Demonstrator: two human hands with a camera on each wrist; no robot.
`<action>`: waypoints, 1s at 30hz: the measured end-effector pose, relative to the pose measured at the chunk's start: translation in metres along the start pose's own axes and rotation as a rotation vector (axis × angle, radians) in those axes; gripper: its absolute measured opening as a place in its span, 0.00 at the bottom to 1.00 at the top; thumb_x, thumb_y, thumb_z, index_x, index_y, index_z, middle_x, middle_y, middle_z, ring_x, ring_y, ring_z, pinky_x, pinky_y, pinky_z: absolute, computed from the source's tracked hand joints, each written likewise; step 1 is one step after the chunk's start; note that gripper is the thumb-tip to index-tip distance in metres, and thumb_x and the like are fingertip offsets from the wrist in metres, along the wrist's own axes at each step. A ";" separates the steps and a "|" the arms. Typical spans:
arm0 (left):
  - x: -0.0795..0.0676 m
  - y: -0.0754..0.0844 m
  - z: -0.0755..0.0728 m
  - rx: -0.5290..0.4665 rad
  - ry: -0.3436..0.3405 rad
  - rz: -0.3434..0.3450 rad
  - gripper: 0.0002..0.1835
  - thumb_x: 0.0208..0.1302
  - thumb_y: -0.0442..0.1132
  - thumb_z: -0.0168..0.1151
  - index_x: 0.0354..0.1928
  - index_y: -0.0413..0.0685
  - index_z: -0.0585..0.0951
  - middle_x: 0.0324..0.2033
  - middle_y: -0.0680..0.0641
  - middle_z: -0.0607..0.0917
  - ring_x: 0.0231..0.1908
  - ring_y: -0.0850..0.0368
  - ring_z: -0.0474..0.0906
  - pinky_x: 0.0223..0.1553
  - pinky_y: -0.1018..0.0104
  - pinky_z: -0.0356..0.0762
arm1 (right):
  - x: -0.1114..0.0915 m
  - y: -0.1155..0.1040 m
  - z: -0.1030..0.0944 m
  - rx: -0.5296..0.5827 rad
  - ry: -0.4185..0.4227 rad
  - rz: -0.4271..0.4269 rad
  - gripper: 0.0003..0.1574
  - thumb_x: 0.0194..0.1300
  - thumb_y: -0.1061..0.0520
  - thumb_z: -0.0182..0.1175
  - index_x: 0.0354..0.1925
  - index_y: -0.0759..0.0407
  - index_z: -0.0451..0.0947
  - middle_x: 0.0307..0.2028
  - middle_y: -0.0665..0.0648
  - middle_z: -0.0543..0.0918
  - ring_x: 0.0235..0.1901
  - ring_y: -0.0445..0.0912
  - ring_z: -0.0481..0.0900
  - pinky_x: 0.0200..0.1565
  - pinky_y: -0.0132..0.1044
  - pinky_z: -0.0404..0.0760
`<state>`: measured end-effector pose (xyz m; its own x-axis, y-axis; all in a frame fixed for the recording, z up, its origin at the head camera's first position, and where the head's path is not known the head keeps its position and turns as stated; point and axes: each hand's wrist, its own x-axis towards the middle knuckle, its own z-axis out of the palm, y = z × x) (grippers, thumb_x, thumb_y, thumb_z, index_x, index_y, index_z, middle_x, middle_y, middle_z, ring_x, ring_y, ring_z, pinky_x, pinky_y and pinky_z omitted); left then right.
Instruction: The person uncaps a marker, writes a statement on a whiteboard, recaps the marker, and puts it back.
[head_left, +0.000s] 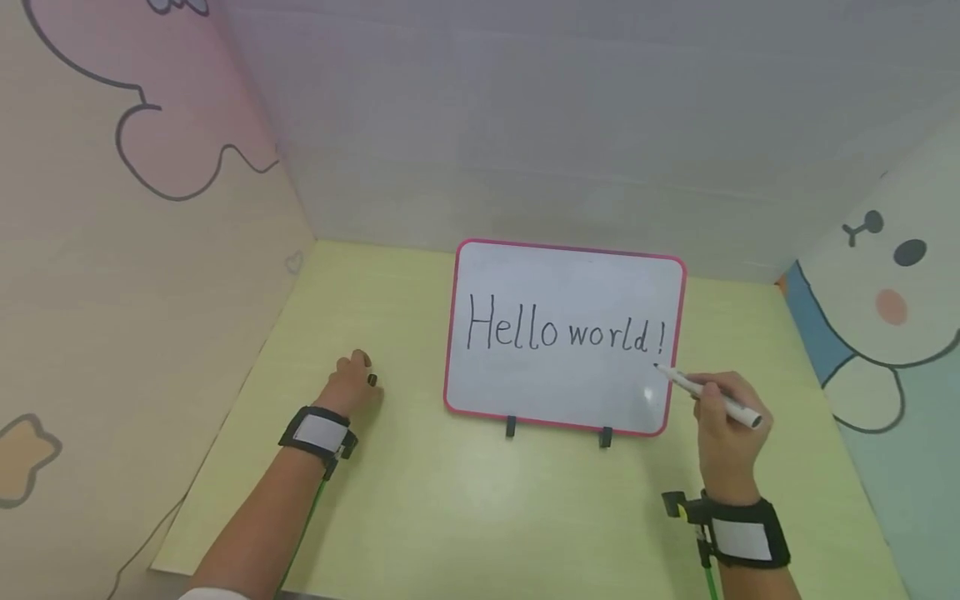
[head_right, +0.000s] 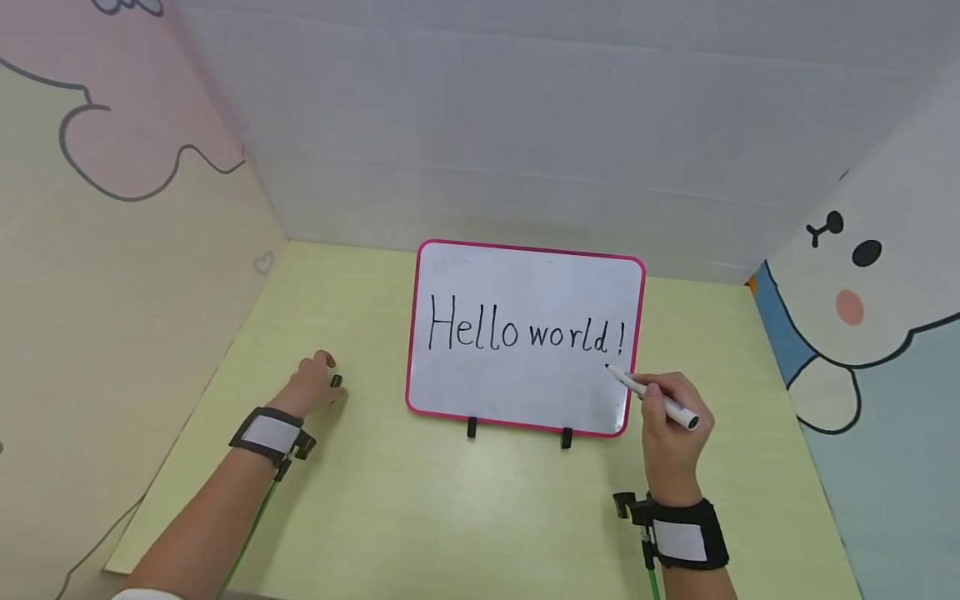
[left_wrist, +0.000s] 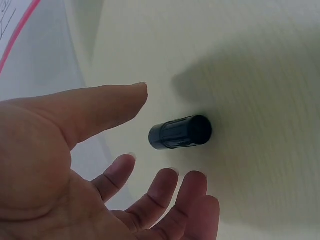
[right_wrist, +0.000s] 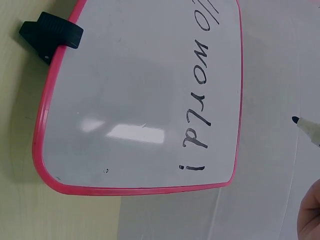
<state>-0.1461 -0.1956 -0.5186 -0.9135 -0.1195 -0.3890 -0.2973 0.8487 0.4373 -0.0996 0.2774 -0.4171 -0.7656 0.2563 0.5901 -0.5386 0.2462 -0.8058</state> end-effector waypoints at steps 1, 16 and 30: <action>0.000 0.000 0.001 0.003 -0.001 -0.002 0.25 0.60 0.37 0.61 0.55 0.34 0.63 0.42 0.32 0.69 0.32 0.44 0.71 0.30 0.57 0.74 | 0.000 -0.001 0.000 0.000 0.001 0.002 0.11 0.60 0.72 0.49 0.30 0.83 0.75 0.19 0.53 0.71 0.17 0.39 0.63 0.18 0.27 0.59; 0.004 0.001 0.006 0.063 -0.015 0.036 0.08 0.68 0.31 0.40 0.45 0.33 0.65 0.36 0.35 0.71 0.29 0.46 0.69 0.28 0.57 0.71 | -0.010 0.007 -0.014 0.088 0.030 0.017 0.09 0.58 0.74 0.50 0.29 0.85 0.73 0.17 0.54 0.71 0.16 0.39 0.62 0.16 0.29 0.56; -0.015 0.043 -0.021 -0.272 0.137 0.293 0.12 0.68 0.35 0.51 0.50 0.36 0.71 0.43 0.39 0.76 0.40 0.48 0.73 0.37 0.61 0.74 | -0.017 -0.003 -0.018 -0.139 -0.010 0.046 0.09 0.60 0.73 0.49 0.34 0.81 0.76 0.22 0.51 0.72 0.18 0.38 0.62 0.16 0.29 0.57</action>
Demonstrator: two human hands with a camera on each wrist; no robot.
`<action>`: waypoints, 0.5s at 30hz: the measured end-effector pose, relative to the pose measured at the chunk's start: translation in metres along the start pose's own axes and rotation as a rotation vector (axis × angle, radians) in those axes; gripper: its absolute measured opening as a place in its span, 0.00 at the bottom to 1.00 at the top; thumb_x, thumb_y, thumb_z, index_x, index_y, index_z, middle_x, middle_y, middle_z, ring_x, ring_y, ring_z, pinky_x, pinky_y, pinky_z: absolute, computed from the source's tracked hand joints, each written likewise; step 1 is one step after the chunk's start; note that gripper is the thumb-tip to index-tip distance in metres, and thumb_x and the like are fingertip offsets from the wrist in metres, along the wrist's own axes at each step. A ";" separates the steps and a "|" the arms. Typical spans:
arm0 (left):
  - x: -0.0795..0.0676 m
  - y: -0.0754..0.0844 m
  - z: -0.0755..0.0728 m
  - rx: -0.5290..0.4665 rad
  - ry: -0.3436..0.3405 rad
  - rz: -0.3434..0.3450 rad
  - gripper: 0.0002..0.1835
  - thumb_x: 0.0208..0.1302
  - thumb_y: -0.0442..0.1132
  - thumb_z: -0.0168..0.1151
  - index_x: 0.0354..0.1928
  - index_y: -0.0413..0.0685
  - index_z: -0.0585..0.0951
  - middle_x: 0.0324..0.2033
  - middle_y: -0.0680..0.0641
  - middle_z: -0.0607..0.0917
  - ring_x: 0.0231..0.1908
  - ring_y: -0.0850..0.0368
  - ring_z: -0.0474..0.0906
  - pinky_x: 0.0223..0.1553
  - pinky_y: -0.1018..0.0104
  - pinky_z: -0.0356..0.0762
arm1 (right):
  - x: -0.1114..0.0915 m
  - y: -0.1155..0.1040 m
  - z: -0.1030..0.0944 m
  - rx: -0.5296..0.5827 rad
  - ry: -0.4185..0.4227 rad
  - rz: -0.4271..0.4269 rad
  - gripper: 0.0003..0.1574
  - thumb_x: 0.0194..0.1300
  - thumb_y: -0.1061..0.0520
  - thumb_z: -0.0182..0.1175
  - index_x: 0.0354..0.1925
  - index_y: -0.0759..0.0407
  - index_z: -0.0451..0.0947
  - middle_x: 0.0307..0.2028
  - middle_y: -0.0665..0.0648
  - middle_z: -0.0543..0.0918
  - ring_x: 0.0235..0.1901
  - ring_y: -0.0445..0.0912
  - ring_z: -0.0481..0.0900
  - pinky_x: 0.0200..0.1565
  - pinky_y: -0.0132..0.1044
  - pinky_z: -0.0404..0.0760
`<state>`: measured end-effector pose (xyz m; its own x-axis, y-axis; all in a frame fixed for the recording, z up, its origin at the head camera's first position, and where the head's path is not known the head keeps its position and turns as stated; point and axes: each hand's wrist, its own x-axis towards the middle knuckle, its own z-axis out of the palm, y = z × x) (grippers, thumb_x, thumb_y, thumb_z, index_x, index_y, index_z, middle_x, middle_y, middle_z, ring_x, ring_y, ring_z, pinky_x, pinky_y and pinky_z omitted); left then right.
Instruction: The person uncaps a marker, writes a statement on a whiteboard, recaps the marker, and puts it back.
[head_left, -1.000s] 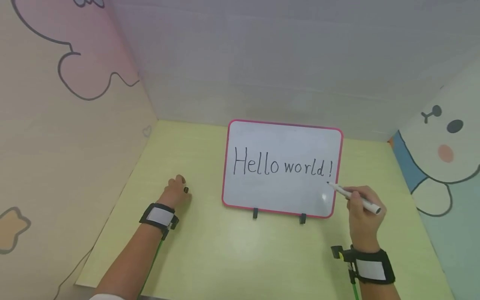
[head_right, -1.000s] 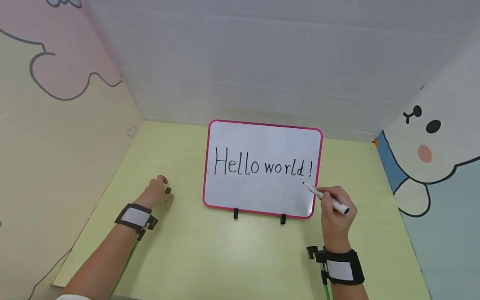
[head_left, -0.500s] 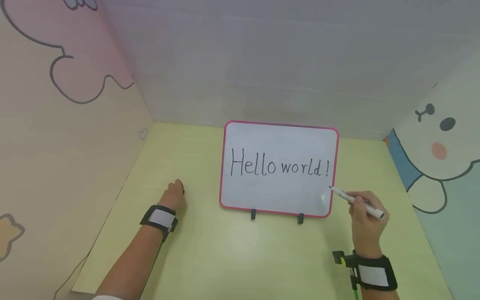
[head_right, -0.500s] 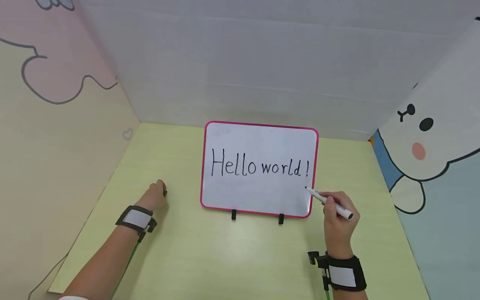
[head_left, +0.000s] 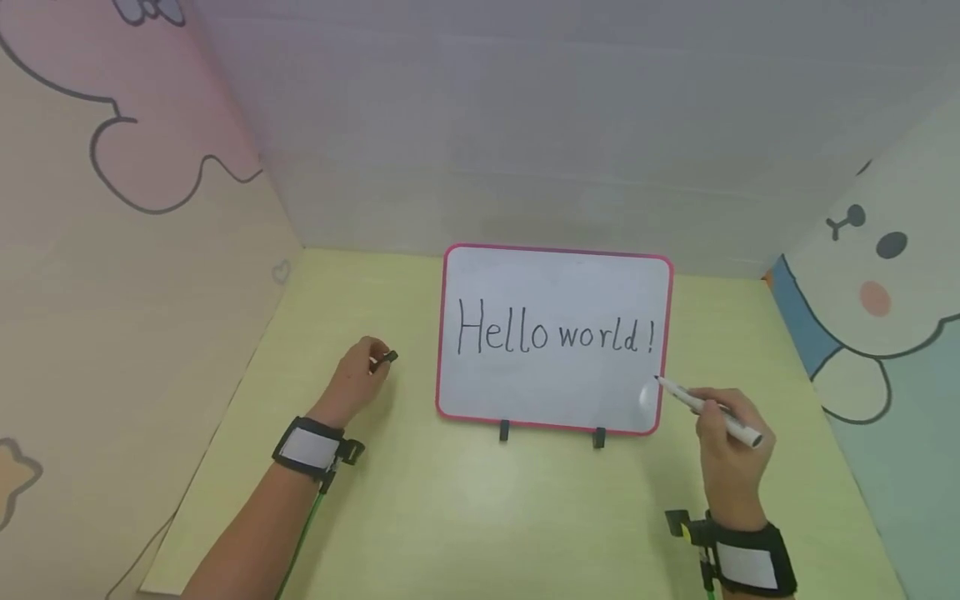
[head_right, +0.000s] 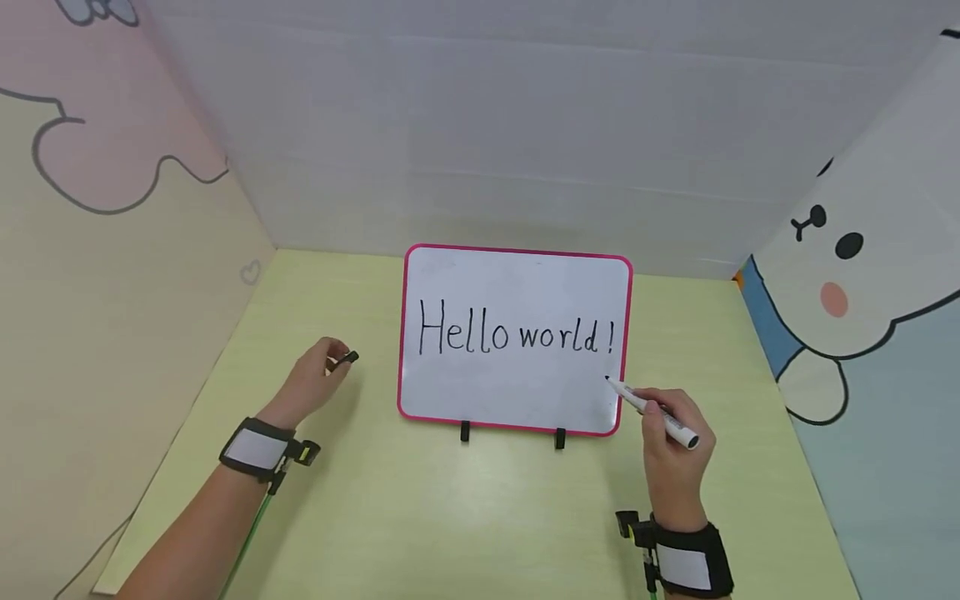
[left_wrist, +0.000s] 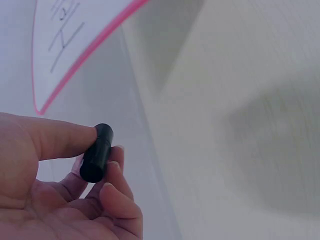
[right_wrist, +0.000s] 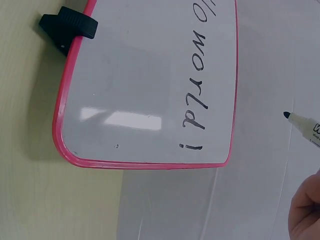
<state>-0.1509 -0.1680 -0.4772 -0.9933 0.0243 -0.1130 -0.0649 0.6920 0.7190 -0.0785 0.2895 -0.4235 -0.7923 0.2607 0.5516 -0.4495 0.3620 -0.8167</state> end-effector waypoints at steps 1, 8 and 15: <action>-0.002 0.006 -0.001 -0.024 0.016 0.026 0.12 0.69 0.36 0.51 0.51 0.38 0.71 0.44 0.40 0.77 0.41 0.49 0.73 0.38 0.61 0.73 | 0.000 -0.001 0.000 -0.019 -0.010 0.012 0.10 0.60 0.73 0.50 0.35 0.80 0.76 0.22 0.50 0.72 0.18 0.38 0.62 0.16 0.29 0.58; -0.019 0.052 0.001 -0.212 0.063 0.212 0.12 0.72 0.44 0.49 0.50 0.46 0.74 0.42 0.47 0.81 0.42 0.55 0.75 0.38 0.64 0.74 | 0.000 -0.011 -0.002 0.315 -0.084 0.067 0.11 0.62 0.77 0.47 0.42 0.82 0.72 0.23 0.53 0.76 0.15 0.41 0.61 0.14 0.34 0.52; -0.043 0.098 0.022 -0.374 -0.045 0.373 0.10 0.72 0.42 0.49 0.40 0.47 0.78 0.30 0.51 0.80 0.33 0.57 0.74 0.32 0.69 0.74 | 0.000 -0.031 0.008 0.761 -0.242 0.082 0.11 0.64 0.78 0.42 0.40 0.79 0.71 0.22 0.58 0.76 0.15 0.44 0.57 0.13 0.35 0.48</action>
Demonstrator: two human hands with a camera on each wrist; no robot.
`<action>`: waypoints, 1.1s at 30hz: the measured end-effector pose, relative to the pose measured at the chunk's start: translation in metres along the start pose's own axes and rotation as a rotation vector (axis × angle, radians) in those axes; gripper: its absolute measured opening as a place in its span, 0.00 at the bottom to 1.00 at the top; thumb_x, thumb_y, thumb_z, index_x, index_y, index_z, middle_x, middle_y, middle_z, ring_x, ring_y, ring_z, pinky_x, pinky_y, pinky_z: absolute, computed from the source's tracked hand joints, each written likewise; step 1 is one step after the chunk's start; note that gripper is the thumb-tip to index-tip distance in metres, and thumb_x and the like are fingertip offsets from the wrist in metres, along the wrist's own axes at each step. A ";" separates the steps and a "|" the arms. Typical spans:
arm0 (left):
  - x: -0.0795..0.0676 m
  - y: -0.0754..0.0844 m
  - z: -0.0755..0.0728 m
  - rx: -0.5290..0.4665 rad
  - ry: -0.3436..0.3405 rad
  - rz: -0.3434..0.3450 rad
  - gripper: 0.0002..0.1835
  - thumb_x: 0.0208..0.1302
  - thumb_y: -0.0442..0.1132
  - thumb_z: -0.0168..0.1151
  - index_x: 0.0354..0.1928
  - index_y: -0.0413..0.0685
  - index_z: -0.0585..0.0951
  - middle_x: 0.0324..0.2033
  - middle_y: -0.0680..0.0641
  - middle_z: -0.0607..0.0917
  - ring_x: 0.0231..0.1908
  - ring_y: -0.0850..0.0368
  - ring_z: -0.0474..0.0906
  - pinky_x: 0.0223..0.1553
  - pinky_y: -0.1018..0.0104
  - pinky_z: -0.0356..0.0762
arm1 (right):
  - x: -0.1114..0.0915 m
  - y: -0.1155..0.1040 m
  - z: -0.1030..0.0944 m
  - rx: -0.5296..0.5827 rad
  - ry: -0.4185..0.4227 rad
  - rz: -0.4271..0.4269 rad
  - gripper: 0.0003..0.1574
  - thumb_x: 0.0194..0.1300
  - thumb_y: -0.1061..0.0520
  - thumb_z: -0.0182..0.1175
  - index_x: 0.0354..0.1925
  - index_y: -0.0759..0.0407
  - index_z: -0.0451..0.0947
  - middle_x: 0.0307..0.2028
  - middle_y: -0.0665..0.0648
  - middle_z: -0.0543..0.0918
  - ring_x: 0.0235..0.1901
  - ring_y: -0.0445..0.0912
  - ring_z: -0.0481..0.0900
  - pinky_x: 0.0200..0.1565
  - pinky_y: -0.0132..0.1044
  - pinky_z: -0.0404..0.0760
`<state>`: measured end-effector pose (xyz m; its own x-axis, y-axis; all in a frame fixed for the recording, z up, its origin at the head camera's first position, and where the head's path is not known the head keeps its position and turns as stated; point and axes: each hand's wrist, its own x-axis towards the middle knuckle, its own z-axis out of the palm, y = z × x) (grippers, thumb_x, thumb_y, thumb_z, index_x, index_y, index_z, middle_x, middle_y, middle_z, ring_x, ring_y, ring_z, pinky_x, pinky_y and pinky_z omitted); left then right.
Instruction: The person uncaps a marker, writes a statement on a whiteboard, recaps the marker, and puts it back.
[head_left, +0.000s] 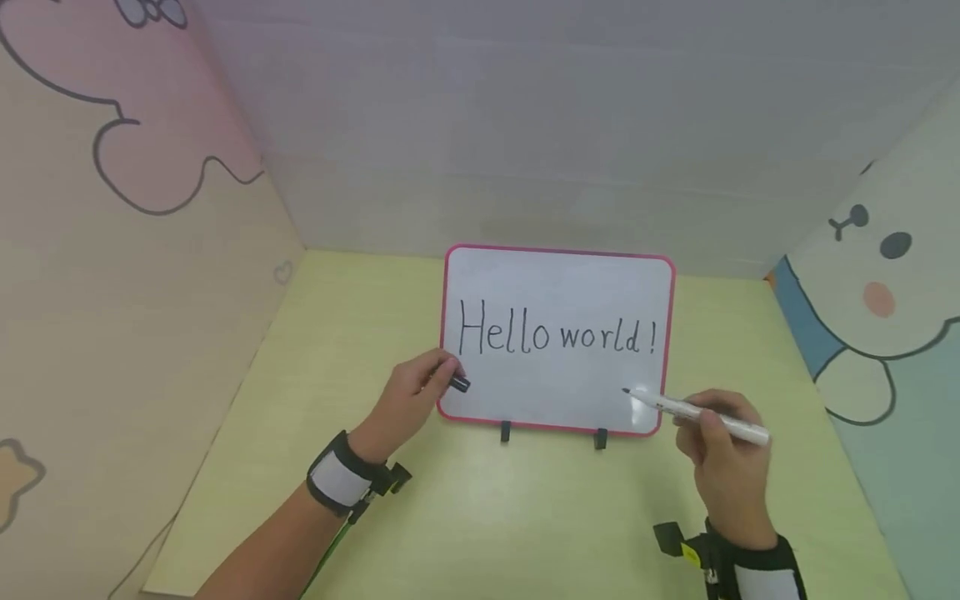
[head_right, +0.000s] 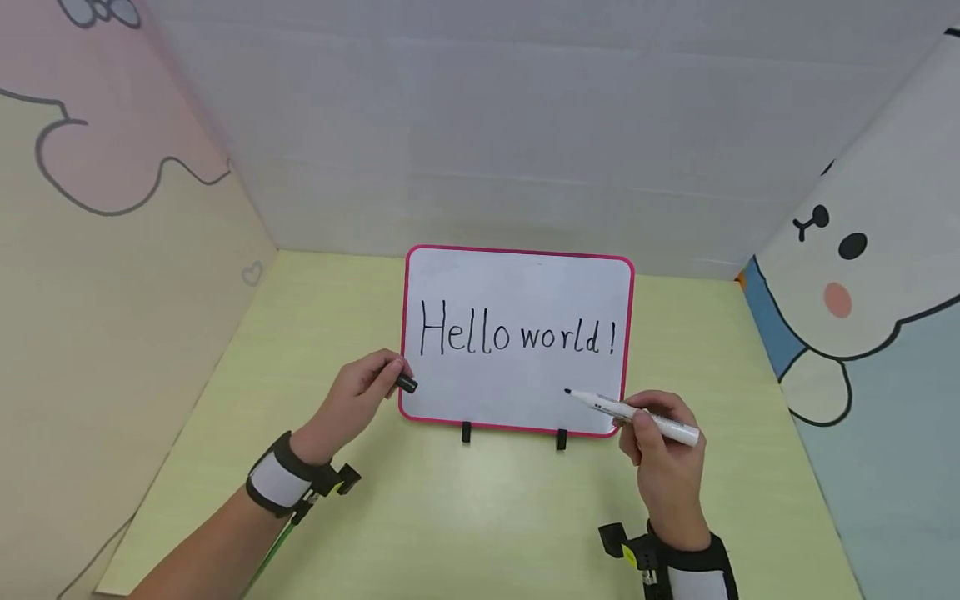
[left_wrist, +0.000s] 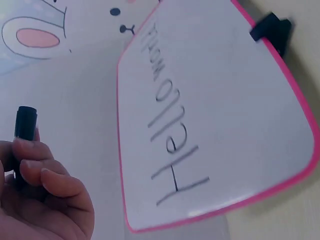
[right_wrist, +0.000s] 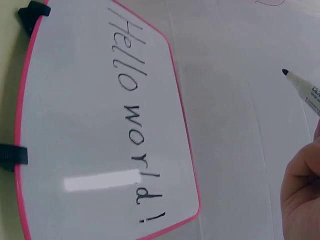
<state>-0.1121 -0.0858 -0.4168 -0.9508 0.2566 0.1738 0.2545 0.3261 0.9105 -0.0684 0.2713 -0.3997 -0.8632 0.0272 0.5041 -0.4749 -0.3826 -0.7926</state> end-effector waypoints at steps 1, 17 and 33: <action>-0.001 0.005 0.004 -0.026 -0.022 0.021 0.10 0.72 0.41 0.48 0.39 0.47 0.78 0.30 0.51 0.80 0.33 0.56 0.74 0.33 0.69 0.74 | 0.000 0.000 0.004 0.043 -0.035 0.008 0.10 0.64 0.78 0.43 0.40 0.79 0.71 0.21 0.58 0.74 0.15 0.44 0.57 0.14 0.35 0.48; -0.012 0.045 0.035 -0.097 -0.226 0.297 0.16 0.69 0.36 0.53 0.57 0.46 0.77 0.41 0.52 0.80 0.38 0.63 0.72 0.32 0.73 0.75 | -0.013 -0.011 0.030 -0.260 -0.177 0.135 0.22 0.54 0.82 0.51 0.43 0.67 0.78 0.30 0.51 0.76 0.17 0.40 0.63 0.11 0.34 0.56; -0.014 0.061 0.033 -0.077 -0.351 0.440 0.14 0.68 0.37 0.56 0.53 0.43 0.80 0.35 0.52 0.81 0.34 0.65 0.71 0.30 0.77 0.72 | -0.010 -0.022 0.039 -0.465 -0.301 0.138 0.28 0.49 0.83 0.57 0.43 0.58 0.82 0.41 0.46 0.83 0.31 0.37 0.75 0.25 0.25 0.74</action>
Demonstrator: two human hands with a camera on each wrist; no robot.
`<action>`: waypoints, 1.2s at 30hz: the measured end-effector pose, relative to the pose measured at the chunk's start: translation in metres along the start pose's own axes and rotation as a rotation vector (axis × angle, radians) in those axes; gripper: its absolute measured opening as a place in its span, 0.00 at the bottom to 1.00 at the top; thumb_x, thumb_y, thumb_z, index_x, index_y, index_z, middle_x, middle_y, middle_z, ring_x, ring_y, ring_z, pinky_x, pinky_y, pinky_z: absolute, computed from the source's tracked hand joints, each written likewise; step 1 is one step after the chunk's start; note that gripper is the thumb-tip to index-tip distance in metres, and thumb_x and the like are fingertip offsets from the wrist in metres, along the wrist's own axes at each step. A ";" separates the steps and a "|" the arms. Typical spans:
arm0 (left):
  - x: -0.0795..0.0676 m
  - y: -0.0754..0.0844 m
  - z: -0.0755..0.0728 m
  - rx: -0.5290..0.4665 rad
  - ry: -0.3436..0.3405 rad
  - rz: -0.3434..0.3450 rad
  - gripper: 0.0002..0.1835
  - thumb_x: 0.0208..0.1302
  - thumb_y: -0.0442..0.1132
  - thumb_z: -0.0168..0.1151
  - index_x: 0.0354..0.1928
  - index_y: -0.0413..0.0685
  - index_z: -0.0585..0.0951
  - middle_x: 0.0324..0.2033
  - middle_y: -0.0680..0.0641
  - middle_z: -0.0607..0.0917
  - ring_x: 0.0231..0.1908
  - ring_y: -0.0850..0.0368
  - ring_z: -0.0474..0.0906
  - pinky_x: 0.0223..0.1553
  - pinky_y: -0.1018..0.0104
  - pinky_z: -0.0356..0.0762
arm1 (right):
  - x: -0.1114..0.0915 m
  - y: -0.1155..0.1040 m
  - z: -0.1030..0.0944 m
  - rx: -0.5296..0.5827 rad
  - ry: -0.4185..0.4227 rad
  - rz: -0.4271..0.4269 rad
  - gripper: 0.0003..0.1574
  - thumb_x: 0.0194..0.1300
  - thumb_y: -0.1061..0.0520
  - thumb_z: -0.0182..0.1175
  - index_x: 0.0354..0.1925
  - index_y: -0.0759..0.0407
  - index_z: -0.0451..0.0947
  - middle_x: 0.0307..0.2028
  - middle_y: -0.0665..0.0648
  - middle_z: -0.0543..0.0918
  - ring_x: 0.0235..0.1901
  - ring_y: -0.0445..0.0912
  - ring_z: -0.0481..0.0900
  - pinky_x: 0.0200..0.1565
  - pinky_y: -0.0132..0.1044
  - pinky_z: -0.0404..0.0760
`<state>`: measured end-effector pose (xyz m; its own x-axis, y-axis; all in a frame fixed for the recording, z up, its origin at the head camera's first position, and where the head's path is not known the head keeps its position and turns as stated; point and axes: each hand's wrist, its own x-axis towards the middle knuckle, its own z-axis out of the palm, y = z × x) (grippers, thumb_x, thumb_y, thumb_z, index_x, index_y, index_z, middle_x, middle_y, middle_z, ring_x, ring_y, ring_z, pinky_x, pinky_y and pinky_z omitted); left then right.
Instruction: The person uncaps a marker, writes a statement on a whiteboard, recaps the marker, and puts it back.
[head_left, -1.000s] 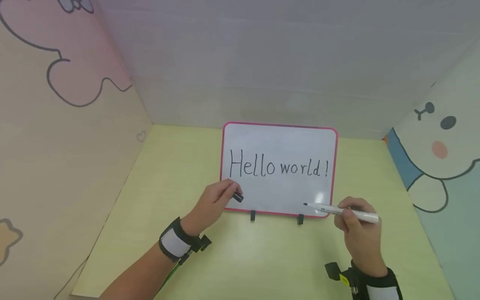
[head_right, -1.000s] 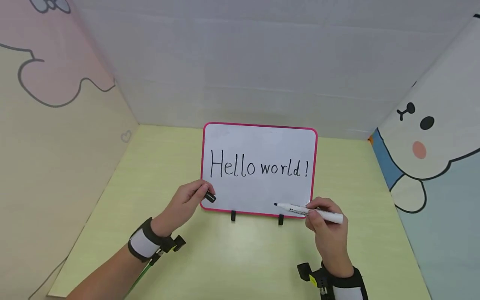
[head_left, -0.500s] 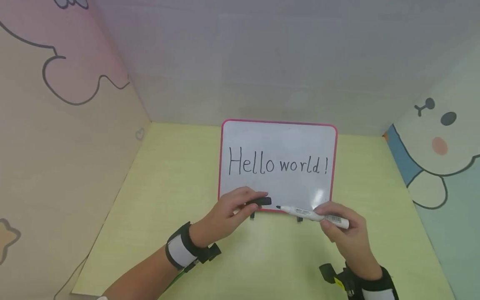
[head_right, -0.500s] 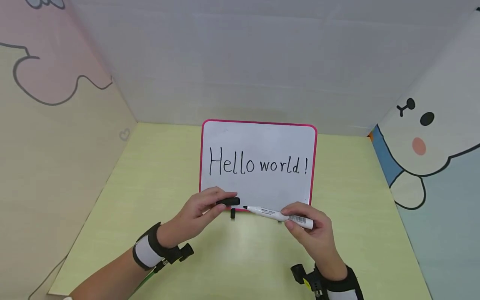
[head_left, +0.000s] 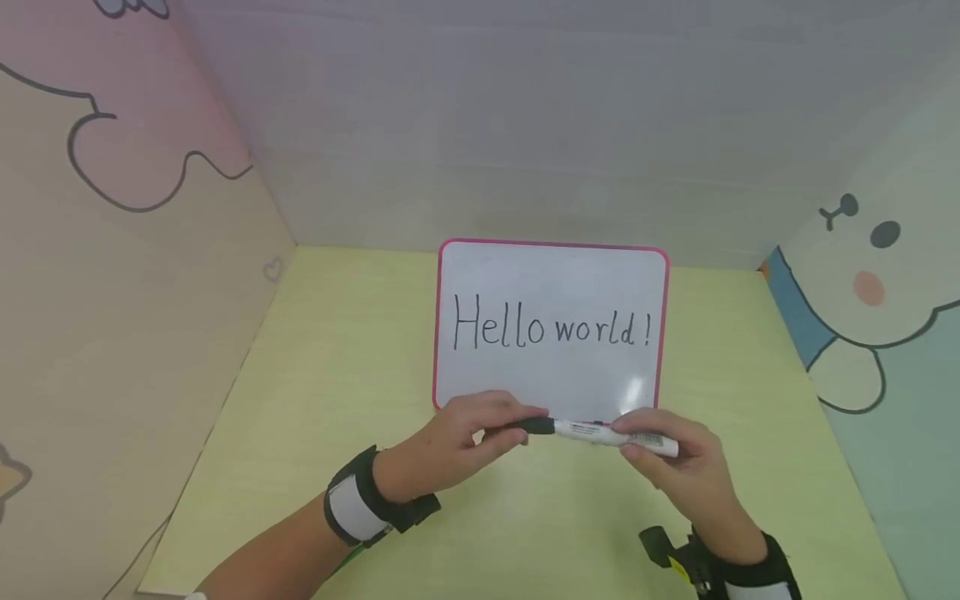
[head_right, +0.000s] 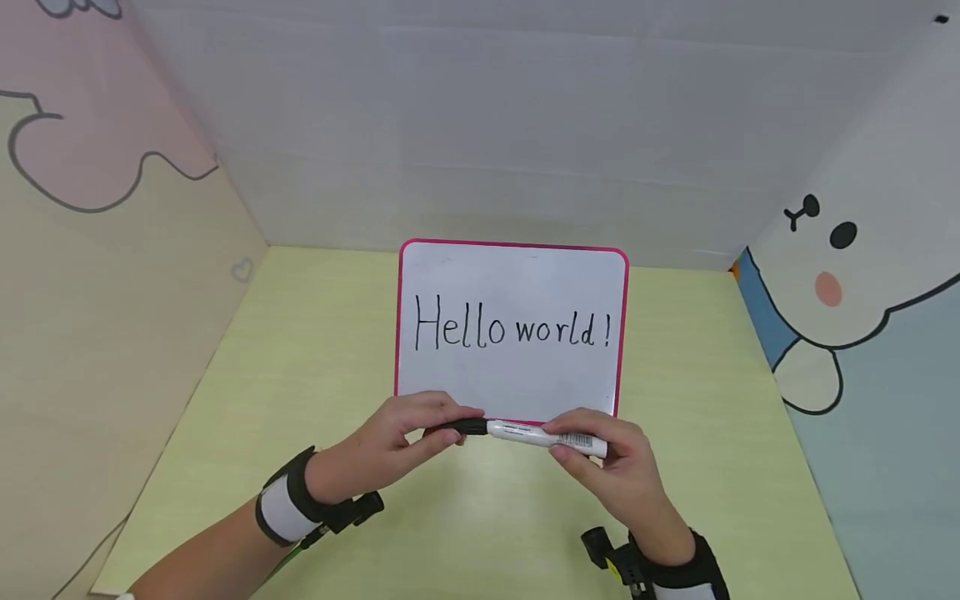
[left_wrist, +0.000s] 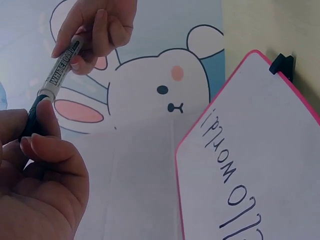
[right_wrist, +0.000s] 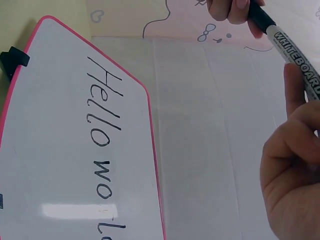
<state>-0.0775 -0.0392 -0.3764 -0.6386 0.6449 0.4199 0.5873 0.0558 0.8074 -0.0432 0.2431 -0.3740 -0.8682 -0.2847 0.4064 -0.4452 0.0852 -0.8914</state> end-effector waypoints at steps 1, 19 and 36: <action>0.001 0.002 0.000 0.010 -0.014 -0.003 0.14 0.67 0.37 0.57 0.53 0.43 0.80 0.34 0.52 0.82 0.34 0.65 0.71 0.29 0.76 0.72 | 0.001 -0.001 0.000 -0.028 -0.028 0.002 0.29 0.48 0.83 0.58 0.42 0.58 0.82 0.42 0.46 0.83 0.34 0.38 0.76 0.29 0.25 0.76; 0.004 0.017 -0.004 0.420 -0.321 -0.237 0.11 0.74 0.48 0.44 0.42 0.55 0.75 0.26 0.59 0.70 0.30 0.66 0.67 0.33 0.77 0.65 | 0.011 -0.016 0.013 -0.834 -0.278 -0.391 0.24 0.71 0.40 0.47 0.48 0.53 0.80 0.30 0.44 0.75 0.24 0.35 0.69 0.26 0.21 0.69; 0.006 0.018 0.005 0.682 -0.038 0.058 0.21 0.73 0.47 0.43 0.19 0.54 0.70 0.12 0.60 0.62 0.15 0.69 0.55 0.17 0.82 0.44 | 0.014 -0.022 0.027 -0.622 -0.373 -0.308 0.11 0.70 0.50 0.54 0.44 0.54 0.77 0.25 0.39 0.73 0.21 0.28 0.63 0.26 0.12 0.62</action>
<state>-0.0681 -0.0303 -0.3618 -0.5859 0.6870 0.4299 0.8100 0.4799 0.3370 -0.0400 0.2112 -0.3537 -0.6043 -0.6744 0.4243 -0.7900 0.4380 -0.4290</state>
